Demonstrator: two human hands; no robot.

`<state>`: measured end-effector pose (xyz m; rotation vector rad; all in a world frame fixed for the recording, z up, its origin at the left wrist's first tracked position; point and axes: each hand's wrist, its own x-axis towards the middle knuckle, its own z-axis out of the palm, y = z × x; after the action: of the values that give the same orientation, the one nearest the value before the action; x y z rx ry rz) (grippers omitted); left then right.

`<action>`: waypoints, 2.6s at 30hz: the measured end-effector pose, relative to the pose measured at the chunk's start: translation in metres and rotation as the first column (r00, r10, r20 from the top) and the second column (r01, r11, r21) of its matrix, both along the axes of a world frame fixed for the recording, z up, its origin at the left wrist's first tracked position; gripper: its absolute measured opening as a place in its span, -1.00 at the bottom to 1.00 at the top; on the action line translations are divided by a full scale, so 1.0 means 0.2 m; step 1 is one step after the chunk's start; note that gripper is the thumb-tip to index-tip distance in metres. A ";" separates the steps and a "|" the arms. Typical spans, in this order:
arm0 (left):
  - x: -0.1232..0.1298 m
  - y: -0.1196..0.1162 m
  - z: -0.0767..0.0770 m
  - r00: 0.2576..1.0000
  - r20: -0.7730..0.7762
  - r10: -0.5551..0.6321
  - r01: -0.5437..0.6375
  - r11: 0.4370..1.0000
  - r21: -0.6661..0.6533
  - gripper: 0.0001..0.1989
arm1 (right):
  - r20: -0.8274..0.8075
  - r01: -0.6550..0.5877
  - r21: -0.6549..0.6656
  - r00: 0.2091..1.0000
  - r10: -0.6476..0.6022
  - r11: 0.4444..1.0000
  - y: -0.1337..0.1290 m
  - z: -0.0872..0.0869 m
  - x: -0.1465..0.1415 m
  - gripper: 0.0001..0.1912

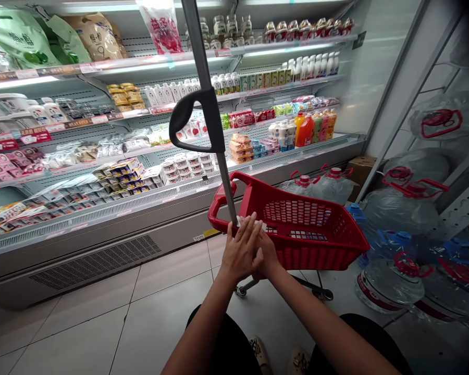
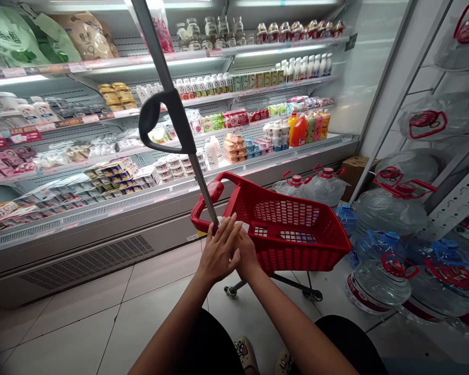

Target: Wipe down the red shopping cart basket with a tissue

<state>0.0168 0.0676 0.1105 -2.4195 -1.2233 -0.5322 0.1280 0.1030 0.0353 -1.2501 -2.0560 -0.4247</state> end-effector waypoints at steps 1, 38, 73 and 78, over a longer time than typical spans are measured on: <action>0.00 0.01 -0.02 1.000 0.002 0.009 -0.009 1.000 0.008 -0.26 | -0.011 0.009 0.014 1.000 -0.008 1.000 -0.01 -0.02 0.04 -0.27; 0.03 0.09 -0.15 0.982 0.038 0.186 -0.185 0.982 -0.032 -0.27 | -0.128 0.314 -0.095 0.937 -0.325 0.945 -0.27 -0.41 1.06 -0.29; 0.24 0.04 -0.36 0.999 0.023 0.048 -0.047 0.998 -0.043 -0.14 | -0.098 0.069 -0.075 0.992 -0.077 0.995 -0.11 -0.25 0.46 -0.30; 0.14 0.08 -0.32 1.000 -0.017 0.022 -0.023 0.998 -0.063 -0.10 | -0.060 0.059 -0.062 0.996 -0.062 0.996 -0.15 -0.26 0.60 -0.24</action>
<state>0.0444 0.0838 0.0457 -2.4538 -1.2771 -0.4729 0.2487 0.0739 -0.0176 -1.3475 -1.9962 -0.3502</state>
